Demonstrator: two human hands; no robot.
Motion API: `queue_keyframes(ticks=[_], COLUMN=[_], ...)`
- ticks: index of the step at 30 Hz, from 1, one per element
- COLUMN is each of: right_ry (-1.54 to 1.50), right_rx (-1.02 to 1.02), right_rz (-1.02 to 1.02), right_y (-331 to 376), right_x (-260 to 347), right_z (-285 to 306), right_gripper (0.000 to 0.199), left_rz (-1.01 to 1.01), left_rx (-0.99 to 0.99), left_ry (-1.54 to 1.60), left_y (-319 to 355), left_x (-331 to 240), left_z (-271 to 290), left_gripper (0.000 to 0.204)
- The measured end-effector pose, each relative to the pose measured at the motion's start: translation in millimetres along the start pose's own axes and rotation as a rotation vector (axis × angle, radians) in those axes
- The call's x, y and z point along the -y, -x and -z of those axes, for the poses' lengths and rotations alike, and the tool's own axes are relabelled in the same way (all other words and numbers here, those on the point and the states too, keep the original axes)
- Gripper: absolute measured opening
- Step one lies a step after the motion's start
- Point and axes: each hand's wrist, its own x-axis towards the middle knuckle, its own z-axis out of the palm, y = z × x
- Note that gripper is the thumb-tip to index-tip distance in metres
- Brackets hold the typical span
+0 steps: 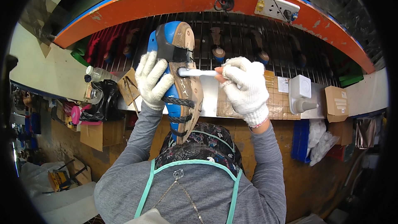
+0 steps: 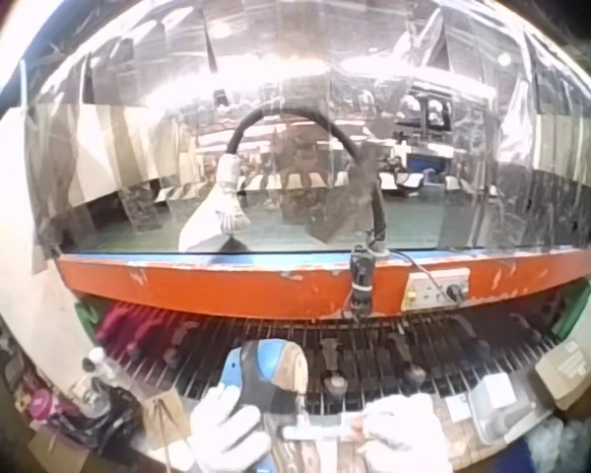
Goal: The person holds a blue shoe on a last and repeatedly applies a dark liquid to the sole and heel with a small brush. They dip the brush into a container on the workbench and rotate the shoe to cover different areas.
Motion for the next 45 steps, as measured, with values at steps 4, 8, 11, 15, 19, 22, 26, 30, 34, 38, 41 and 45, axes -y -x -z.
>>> queue_keyframes(ticks=[4, 8, 11, 15, 19, 22, 26, 30, 34, 38, 41, 45], right_ry=[-0.138, -0.273, -0.444, -0.517, -0.357, -0.249, -0.129, -0.487, -0.463, -0.817, -0.761, -0.728], right_rx=[0.134, 0.218, 0.217, 0.110, -0.025, -0.120, -0.145, -0.259, -0.183, 0.063, 0.056, 0.033], right_rz=[-0.070, -0.110, -0.199, -0.230, -0.179, -0.157, -0.082, -0.226, -0.530, -0.845, -0.770, -0.791], right_y=[4.2, 9.1, 16.2, 28.9, 41.9, 51.4, 62.8, 63.1, 62.3, 78.3, 92.6, 102.6], right_x=[-5.3, -11.7, -11.4, -4.1, 7.1, 14.9, 17.7, 15.4, 13.8, 25.9, 40.0, 50.3], right_z=[6.9, 10.0, 7.3, 5.3, 5.3, 4.3, 9.4, -0.2, -7.8, 6.2, 17.7, 15.4], right_gripper=[0.015, 0.015, 0.015, 0.014, 0.016, 0.019, 0.021, 0.017, 0.010, 0.013, 0.014, 0.015], left_rz=[0.007, 0.029, 0.037, 0.046, 0.074, 0.093, 0.106, 0.118, 0.150, 0.212, 0.251, 0.305], left_rx=[-0.032, -0.040, -0.073, -0.123, -0.158, -0.212, -0.244, -0.286, -0.277, -0.256, -0.228, -0.199], left_ry=[-0.014, -0.036, -0.070, -0.059, -0.108, -0.109, -0.100, -0.061, -0.091, -0.116, -0.146, -0.156], left_y=[-0.8, -1.8, -4.0, -9.9, -14.9, -17.2, -18.4, -18.1, -10.9, 0.0, 8.6, 19.7], left_x=[1.9, 0.9, 0.6, 0.8, -2.5, -5.9, -8.7, -11.7, -18.9, -25.3, -25.5, -26.9], left_z=[-0.1, -0.2, -1.3, -4.0, -7.0, -12.3, -18.7, -28.7, -35.3, -41.8, -45.0, -49.5], left_gripper=[0.034, 0.038, 0.037, 0.035, 0.034, 0.035, 0.038, 0.042, 0.046, 0.048, 0.046, 0.046])
